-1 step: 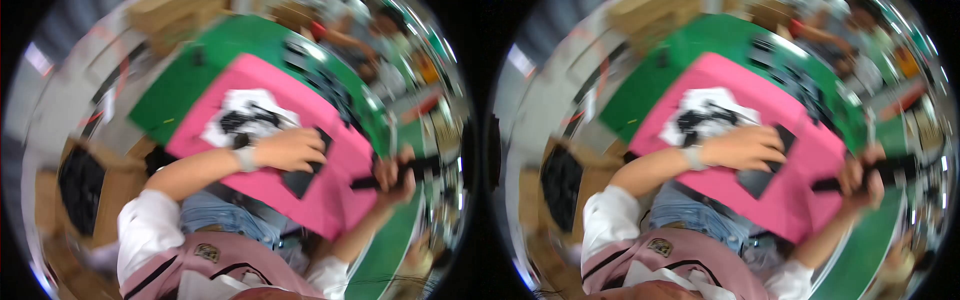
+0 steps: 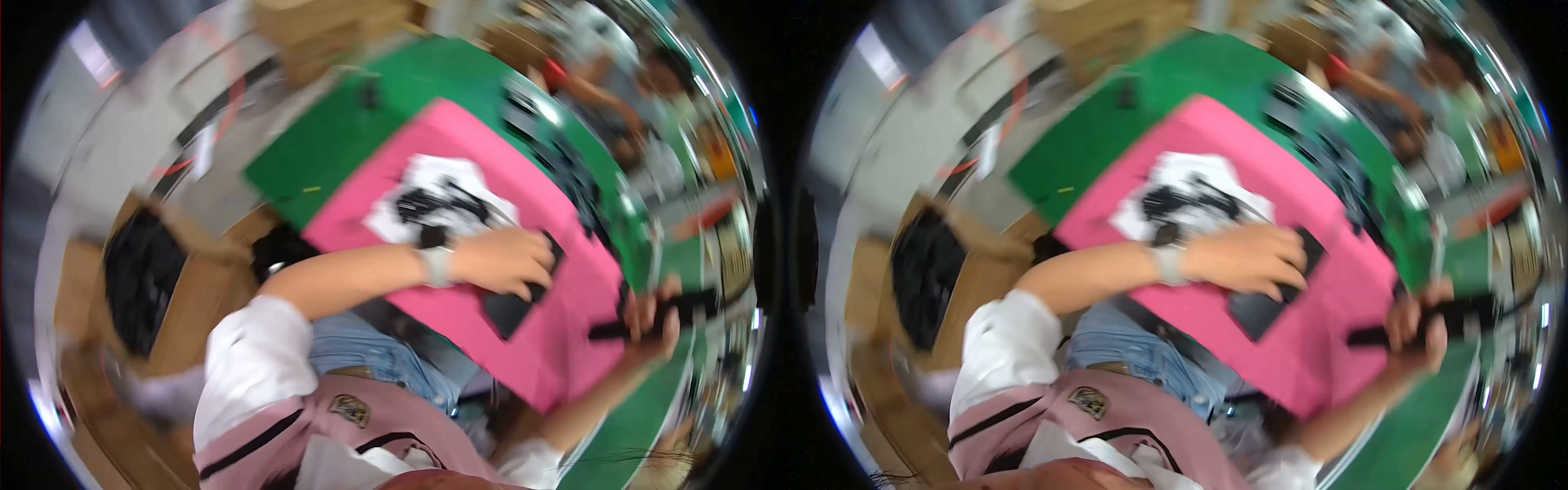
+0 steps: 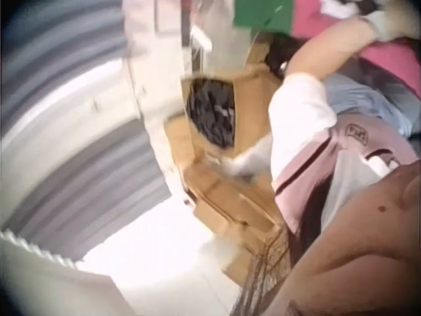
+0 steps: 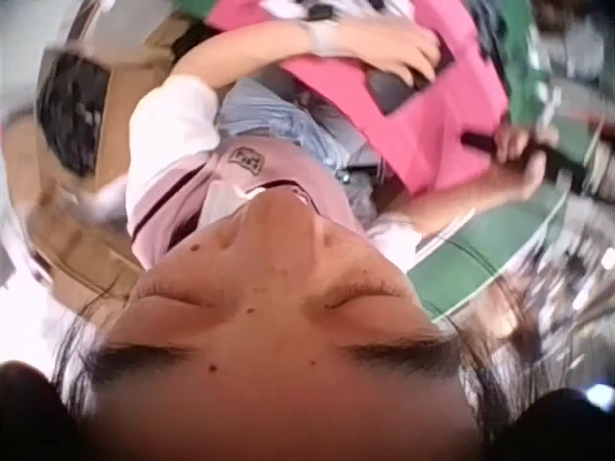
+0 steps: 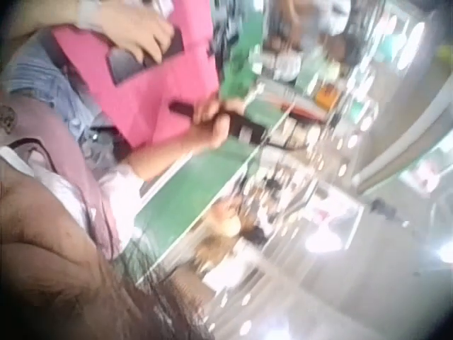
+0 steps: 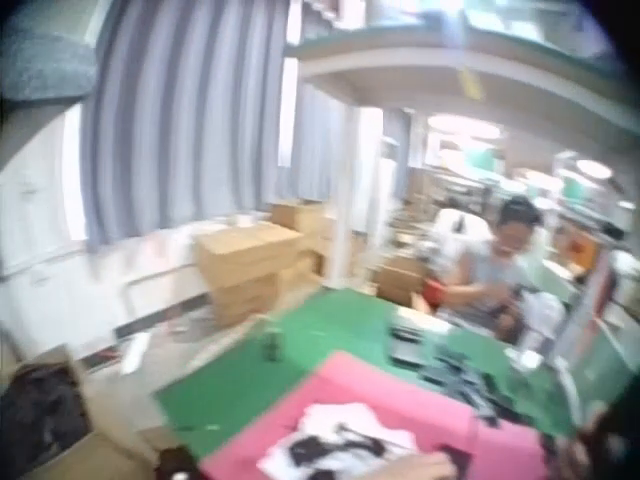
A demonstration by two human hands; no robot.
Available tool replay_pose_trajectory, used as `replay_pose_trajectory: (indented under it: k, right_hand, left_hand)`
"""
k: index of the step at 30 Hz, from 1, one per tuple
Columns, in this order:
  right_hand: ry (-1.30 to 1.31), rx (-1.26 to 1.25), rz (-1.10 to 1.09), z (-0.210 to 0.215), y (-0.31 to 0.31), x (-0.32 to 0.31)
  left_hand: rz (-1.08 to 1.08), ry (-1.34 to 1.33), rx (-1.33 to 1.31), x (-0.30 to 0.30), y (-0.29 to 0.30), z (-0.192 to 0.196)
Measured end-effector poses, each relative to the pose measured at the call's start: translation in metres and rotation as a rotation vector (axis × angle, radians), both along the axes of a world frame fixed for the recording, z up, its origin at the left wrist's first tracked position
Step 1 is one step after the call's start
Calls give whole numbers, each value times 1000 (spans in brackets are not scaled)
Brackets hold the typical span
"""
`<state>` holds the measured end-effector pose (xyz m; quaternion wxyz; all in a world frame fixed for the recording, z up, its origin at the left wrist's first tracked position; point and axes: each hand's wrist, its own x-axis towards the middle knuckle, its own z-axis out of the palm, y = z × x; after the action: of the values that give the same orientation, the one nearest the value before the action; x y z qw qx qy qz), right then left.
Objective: Assembling small black plastic components using an electric screwdriver at a factory workstation.
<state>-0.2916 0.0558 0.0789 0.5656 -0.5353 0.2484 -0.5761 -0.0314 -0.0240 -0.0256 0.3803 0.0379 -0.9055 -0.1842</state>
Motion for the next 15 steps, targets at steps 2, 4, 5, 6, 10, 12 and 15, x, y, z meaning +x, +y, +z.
replay_pose_trajectory:
  k: [2,4,5,6,10,12,15]
  right_hand:
    - [188,6,-266,-18,12,-28]
    - [298,29,-370,-39,8,-52]
    - [201,72,-430,-47,2,-59]
    - [136,125,-409,-47,-3,-67]
    - [108,156,-649,-21,5,-15]
    - [17,219,-633,-17,2,-8]
    - [40,213,-650,-19,-4,-16]
  left_hand:
    - [-19,-20,-33,-10,6,0]
    - [90,2,-140,5,18,14]
    - [187,95,-112,22,25,23]
    - [268,192,-88,42,36,30]
    - [818,472,-8,174,74,48]
    - [1293,541,15,254,100,23]
    - [1649,1099,514,388,147,-28]
